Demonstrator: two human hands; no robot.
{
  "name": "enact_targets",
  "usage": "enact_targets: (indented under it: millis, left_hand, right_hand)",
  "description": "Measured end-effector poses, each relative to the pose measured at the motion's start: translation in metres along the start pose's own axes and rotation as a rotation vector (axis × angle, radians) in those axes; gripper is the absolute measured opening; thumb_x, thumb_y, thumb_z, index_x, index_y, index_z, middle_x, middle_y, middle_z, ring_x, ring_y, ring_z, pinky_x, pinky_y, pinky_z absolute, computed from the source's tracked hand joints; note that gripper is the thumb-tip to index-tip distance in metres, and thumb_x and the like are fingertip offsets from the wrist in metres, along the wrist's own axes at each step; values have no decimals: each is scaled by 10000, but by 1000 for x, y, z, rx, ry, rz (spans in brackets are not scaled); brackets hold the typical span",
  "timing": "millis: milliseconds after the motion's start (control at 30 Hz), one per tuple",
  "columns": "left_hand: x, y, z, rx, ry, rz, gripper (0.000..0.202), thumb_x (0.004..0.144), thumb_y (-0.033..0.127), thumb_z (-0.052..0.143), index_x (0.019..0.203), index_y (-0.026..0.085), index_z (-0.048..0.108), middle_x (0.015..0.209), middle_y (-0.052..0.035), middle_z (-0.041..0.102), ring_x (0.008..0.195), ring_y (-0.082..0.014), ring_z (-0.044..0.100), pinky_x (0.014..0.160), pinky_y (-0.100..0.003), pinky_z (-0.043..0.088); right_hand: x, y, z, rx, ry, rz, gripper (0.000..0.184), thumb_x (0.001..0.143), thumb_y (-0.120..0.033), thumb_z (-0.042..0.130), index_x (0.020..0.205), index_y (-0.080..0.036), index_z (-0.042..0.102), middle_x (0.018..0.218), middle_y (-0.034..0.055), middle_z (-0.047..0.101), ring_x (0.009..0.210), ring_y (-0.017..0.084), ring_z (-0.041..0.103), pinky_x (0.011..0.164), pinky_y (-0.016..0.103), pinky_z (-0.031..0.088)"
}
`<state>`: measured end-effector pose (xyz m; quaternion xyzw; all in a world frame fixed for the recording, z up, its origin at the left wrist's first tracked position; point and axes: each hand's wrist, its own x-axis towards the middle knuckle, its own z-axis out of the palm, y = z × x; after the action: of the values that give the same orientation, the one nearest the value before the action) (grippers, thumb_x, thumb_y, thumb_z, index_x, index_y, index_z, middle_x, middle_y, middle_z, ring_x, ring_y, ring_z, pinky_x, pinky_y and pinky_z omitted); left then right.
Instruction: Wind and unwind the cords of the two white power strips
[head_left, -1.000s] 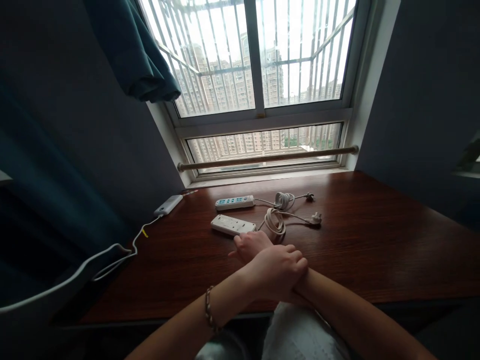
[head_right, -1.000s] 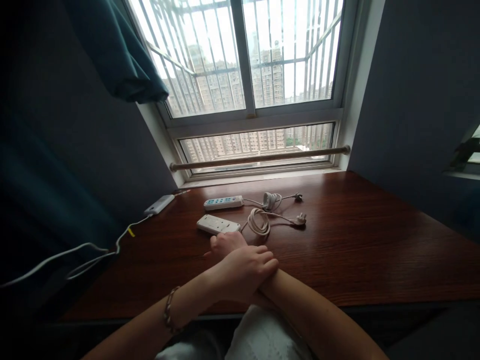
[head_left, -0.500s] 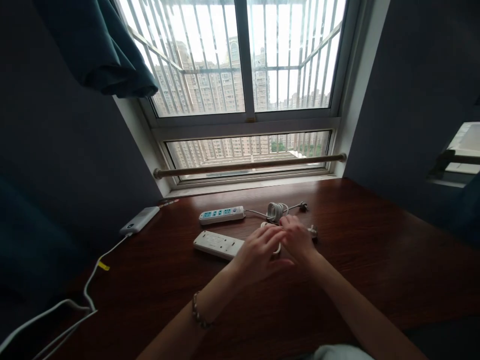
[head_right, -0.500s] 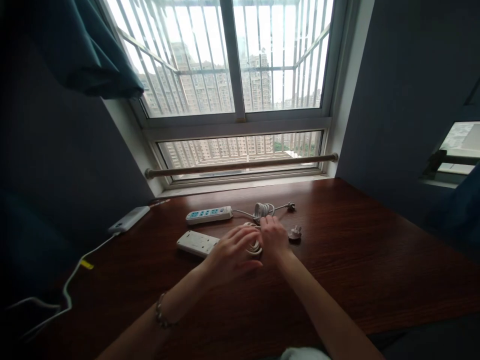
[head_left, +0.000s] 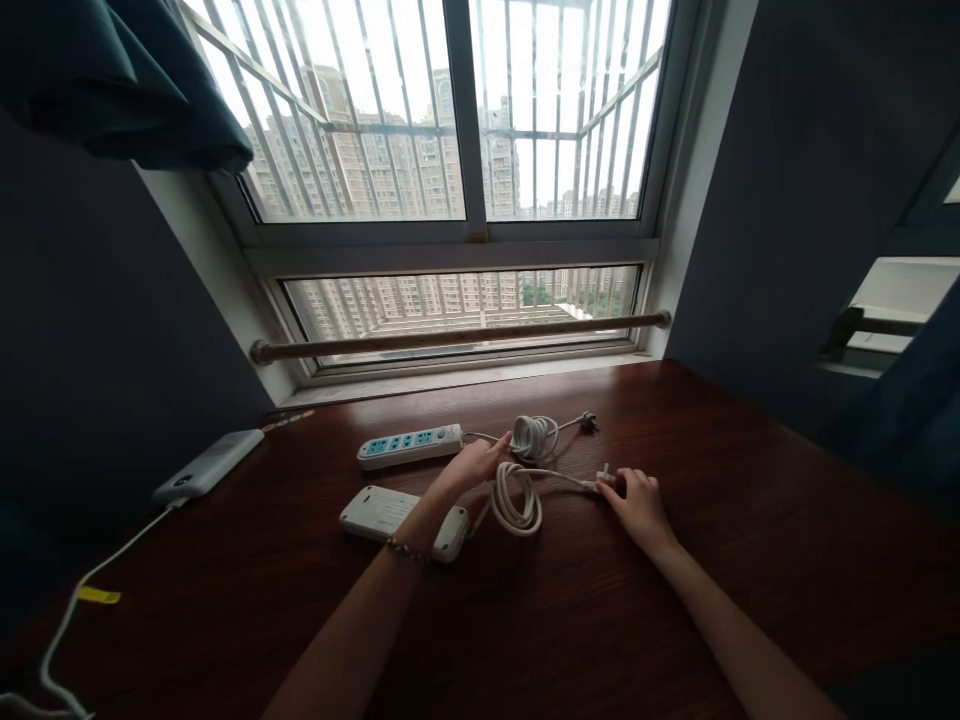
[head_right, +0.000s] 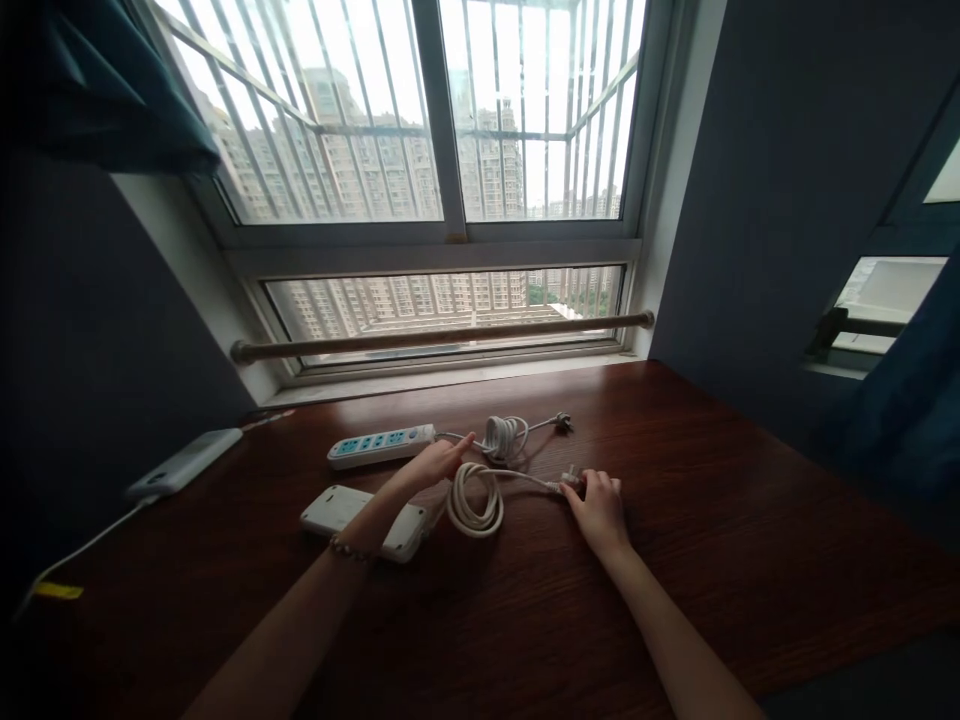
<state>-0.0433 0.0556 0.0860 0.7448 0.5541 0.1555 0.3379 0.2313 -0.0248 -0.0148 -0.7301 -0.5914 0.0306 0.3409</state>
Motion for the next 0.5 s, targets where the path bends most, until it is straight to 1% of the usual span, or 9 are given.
enact_targets:
  millis: [100, 167, 233, 300, 367, 433, 500]
  left_hand:
    - [12, -7, 14, -170, -158, -77, 607, 750, 672, 378, 555, 138, 589, 506, -58, 564, 528, -197, 552, 562, -317, 419]
    - [15, -11, 20, -277, -208, -112, 521, 729, 610, 479, 615, 121, 616, 527, -57, 587, 522, -185, 555, 531, -298, 417]
    - [14, -14, 22, -382, -234, -117, 446, 717, 541, 538, 649, 110, 630, 564, -60, 610, 538, -172, 566, 535, -283, 422]
    - [10, -14, 20, -485, -251, -99, 395, 703, 491, 576, 680, 103, 644, 617, -66, 634, 569, -164, 582, 556, -272, 435]
    - [5, -12, 13, -584, -260, -78, 366, 685, 454, 607, 716, 92, 657, 650, -73, 648, 601, -165, 595, 585, -271, 451]
    - [-1, -9, 3, -676, -267, -55, 359, 674, 424, 630, 763, 78, 667, 670, -83, 657, 635, -169, 606, 623, -277, 466]
    - [-7, -5, -7, -754, -269, -21, 365, 680, 415, 642, 798, 71, 673, 686, -88, 663, 653, -162, 606, 654, -277, 473]
  right_hand:
    - [2, -3, -6, 173, 40, -2, 245, 751, -407, 557, 809, -169, 565, 876, 112, 615, 839, 256, 559, 792, 389, 437]
    - [3, -10, -14, 364, 48, -10, 279, 761, -415, 547, 885, -165, 539, 928, 121, 616, 848, 246, 588, 777, 387, 464]
    - [4, -21, -26, 528, 49, -17, 325, 773, -424, 547, 961, -164, 497, 984, 134, 620, 866, 237, 613, 778, 383, 481]
    - [6, -39, -43, 585, 65, -29, 343, 768, -430, 572, 973, -171, 479, 993, 135, 633, 879, 238, 625, 801, 395, 481]
    - [9, -64, -62, 633, 79, -44, 351, 765, -433, 587, 976, -175, 478, 992, 136, 646, 865, 239, 637, 784, 399, 496]
    - [11, -92, -81, 648, 121, -101, 348, 755, -408, 616, 981, -177, 486, 979, 126, 656, 864, 233, 642, 776, 386, 506]
    - [9, -121, -97, 642, 142, -196, 319, 750, -361, 637, 976, -183, 499, 962, 103, 664, 852, 218, 648, 770, 362, 515]
